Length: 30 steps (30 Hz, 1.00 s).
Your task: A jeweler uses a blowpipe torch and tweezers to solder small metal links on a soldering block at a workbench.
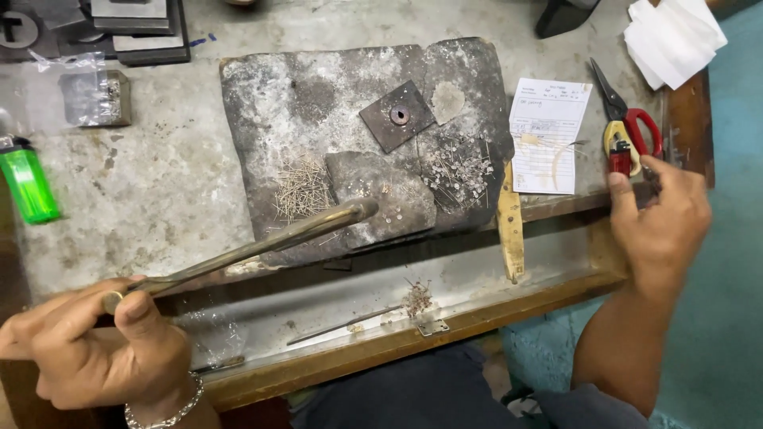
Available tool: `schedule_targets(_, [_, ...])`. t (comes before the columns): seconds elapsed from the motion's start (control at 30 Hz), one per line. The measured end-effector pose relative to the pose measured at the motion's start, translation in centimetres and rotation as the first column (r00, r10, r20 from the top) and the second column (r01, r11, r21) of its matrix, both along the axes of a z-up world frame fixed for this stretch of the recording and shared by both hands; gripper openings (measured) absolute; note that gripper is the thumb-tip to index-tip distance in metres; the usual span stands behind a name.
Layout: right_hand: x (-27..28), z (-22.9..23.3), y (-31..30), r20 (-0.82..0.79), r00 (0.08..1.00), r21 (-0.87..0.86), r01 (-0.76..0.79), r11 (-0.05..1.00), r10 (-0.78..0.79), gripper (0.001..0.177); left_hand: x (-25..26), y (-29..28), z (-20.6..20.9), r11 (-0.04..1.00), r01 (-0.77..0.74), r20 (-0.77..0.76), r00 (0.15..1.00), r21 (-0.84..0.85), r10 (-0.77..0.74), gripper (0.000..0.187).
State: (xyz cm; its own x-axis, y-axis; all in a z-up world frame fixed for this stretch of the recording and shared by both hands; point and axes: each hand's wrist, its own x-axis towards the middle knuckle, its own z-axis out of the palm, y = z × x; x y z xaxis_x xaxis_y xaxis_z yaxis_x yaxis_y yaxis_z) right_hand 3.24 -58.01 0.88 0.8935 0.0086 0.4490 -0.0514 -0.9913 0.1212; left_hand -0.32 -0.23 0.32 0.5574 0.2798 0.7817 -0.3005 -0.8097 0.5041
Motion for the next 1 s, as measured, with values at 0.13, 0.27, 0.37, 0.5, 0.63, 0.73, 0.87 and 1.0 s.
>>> schedule_targets(0.13, [0.4, -1.8, -0.8, -0.051, 0.992, -0.025, 0.111, 0.994, -0.112, 0.033, 0.2, 0.4, -0.4, 1.0, 0.021, 0.018, 1.0, 0.012, -0.022, 0.038])
schedule_targets(0.27, [0.6, -2.5, -1.5, -0.109, 0.976, 0.029, 0.192, 0.981, -0.187, 0.032, 0.2, 0.5, -0.5, 0.999, 0.041, 0.048, 0.998, 0.004, -0.041, 0.04])
schedule_targets(0.37, [0.1, -1.2, 0.8, 0.018, 0.992, 0.117, 0.118, 0.986, -0.121, 0.023, 0.3, 0.4, -0.3, 0.999, 0.034, 0.043, 0.999, -0.004, -0.034, 0.038])
schedule_targets(0.5, [-1.1, 3.5, 8.7, 0.206, 0.976, 0.469, -0.16, 0.869, 0.068, 0.042, 0.4, 0.1, -0.1, 1.0, 0.003, 0.008, 1.0, -0.001, -0.003, 0.037])
schedule_targets(0.63, [-2.4, 3.0, 11.8, 0.261, 0.933, 0.38, -0.336, 0.862, 0.249, 0.049, 0.2, -0.5, 1.0, 1.0, -0.001, -0.079, 0.997, 0.026, 0.004, 0.049])
schedule_targets(0.73, [-3.9, 2.4, 15.3, 0.307, 0.874, 0.479, -0.483, 0.733, 0.376, 0.036, 0.3, -0.4, 0.6, 1.0, -0.012, -0.044, 0.999, 0.011, 0.012, 0.041])
schedule_targets(0.87, [-4.1, 2.7, 20.0, 0.272, 0.794, 0.299, -0.606, 0.737, 0.543, 0.03, 0.4, -0.4, 0.8, 1.0, -0.001, -0.006, 1.0, 0.027, 0.001, 0.039])
schedule_targets(1.0, [-2.8, 4.3, 24.1, 0.246, 0.677, 0.304, -0.733, 0.608, 0.693, 0.025, 0.1, -0.3, 0.9, 0.999, 0.018, -0.016, 1.0, 0.05, -0.018, 0.034])
